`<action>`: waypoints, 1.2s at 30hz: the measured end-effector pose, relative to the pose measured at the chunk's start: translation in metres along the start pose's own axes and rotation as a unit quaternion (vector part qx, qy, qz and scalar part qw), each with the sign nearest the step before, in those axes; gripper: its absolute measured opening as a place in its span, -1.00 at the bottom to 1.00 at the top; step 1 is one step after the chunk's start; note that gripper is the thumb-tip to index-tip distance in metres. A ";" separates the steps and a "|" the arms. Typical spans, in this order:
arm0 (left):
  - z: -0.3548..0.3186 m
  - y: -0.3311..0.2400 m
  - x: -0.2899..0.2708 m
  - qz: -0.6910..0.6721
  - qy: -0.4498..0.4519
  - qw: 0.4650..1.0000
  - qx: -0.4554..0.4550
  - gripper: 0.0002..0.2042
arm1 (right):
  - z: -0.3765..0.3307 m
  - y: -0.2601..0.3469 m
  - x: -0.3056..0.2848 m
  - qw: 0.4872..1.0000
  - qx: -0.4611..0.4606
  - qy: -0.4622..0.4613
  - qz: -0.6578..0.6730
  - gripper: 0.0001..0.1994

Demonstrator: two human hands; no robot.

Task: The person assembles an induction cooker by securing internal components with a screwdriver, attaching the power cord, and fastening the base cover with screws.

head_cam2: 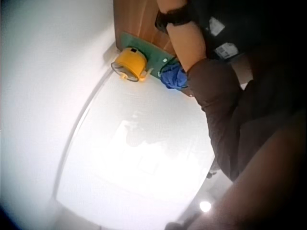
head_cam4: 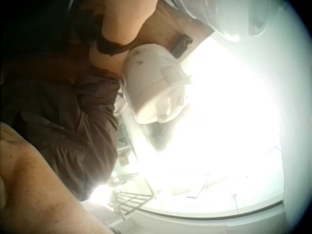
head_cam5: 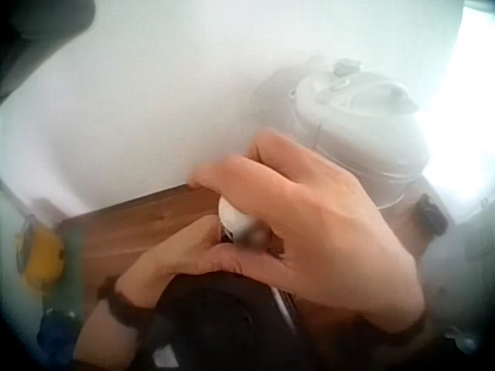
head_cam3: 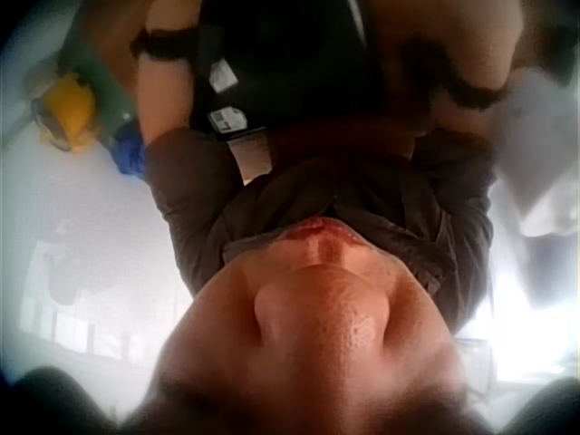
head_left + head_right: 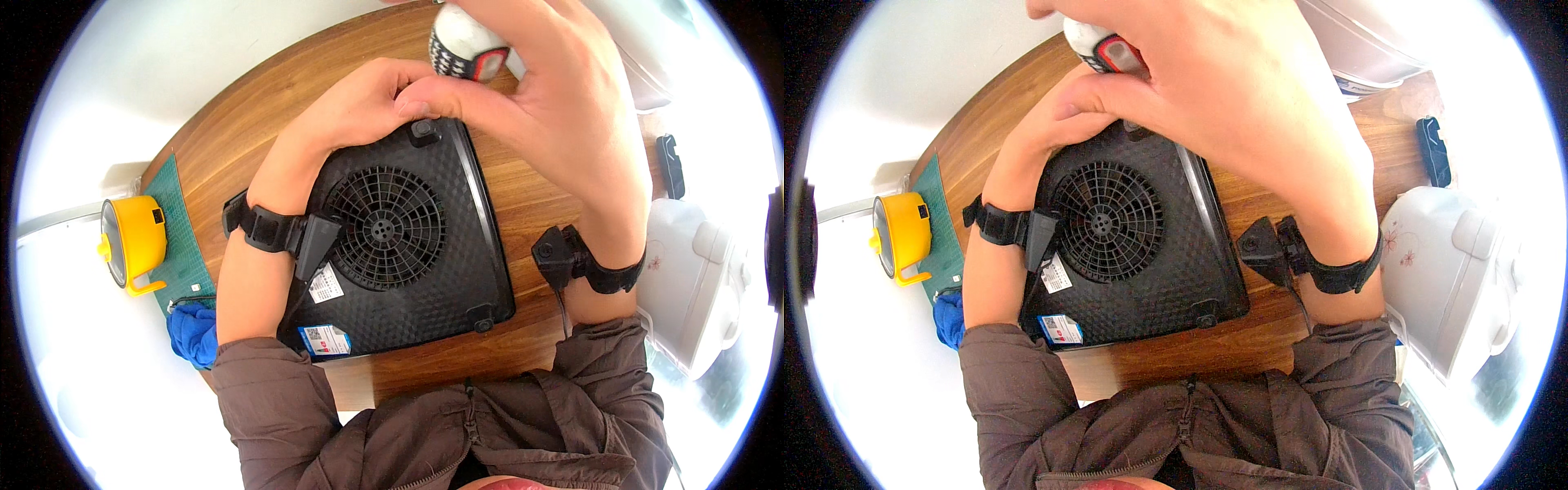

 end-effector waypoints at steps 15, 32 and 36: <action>0.005 0.026 0.004 0.039 0.006 0.995 -0.087 -0.77 | -0.006 -0.001 -0.006 0.981 -0.073 -0.178 -0.012 -0.44; 0.006 0.016 -0.004 0.016 -0.030 0.996 -0.082 -0.83 | -0.008 -0.006 -0.034 0.961 0.099 -0.239 0.102 -0.49; 0.001 -0.007 -0.027 0.108 -0.076 0.991 -0.021 -0.88 | -0.025 -0.026 -0.032 0.963 0.047 -0.256 0.068 -0.52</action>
Point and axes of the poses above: each hand's wrist, its own z-axis towards the middle knuckle, its own x-axis out of the palm, y = z × x, the point moved 8 cm from there along z, towards the middle knuckle, and after that the axes turned 3 degrees about -x, right-handed, at the moved point
